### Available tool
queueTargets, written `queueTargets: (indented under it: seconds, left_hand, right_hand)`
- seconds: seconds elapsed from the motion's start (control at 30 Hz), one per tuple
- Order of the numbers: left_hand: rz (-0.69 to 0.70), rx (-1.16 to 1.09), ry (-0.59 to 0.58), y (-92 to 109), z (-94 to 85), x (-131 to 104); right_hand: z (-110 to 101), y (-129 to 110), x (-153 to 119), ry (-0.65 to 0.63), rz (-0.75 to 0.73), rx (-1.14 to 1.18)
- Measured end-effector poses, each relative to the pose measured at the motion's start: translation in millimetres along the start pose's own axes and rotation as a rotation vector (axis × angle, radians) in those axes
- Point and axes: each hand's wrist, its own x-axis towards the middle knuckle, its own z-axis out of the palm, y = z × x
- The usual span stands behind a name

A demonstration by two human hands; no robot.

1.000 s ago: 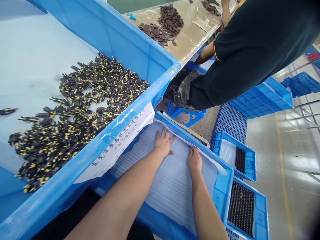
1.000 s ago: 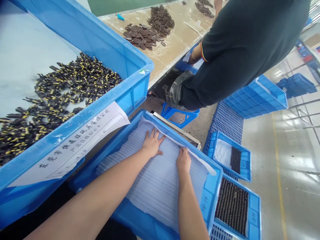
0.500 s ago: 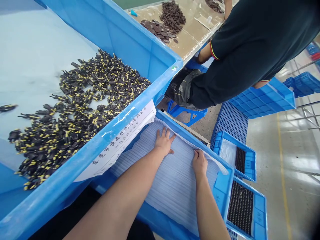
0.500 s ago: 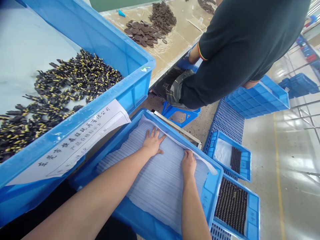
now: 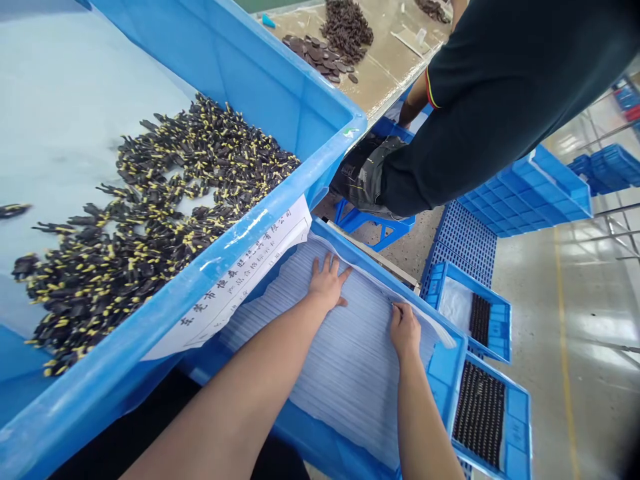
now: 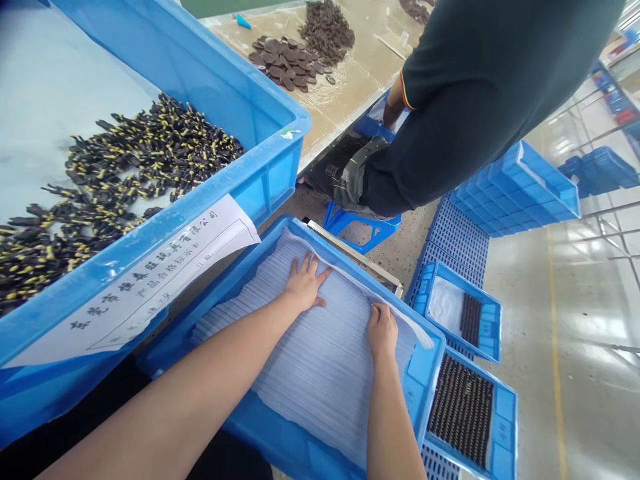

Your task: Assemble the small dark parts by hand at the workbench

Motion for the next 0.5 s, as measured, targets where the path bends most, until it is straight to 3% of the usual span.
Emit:
queueTargets:
  seconds: [0.3, 0.5]
  left_hand:
    - [0.000, 0.000, 0.014, -1.3, 1.0, 0.2]
    - [-0.003, -0.014, 0.010, -2.7, -1.1, -0.9]
  right_hand:
    - [13.3, -18.3, 4.6, 0.067, 0.107, -0.142]
    - [1.9, -5.5, -1.8, 0.083, 0.079, -0.170]
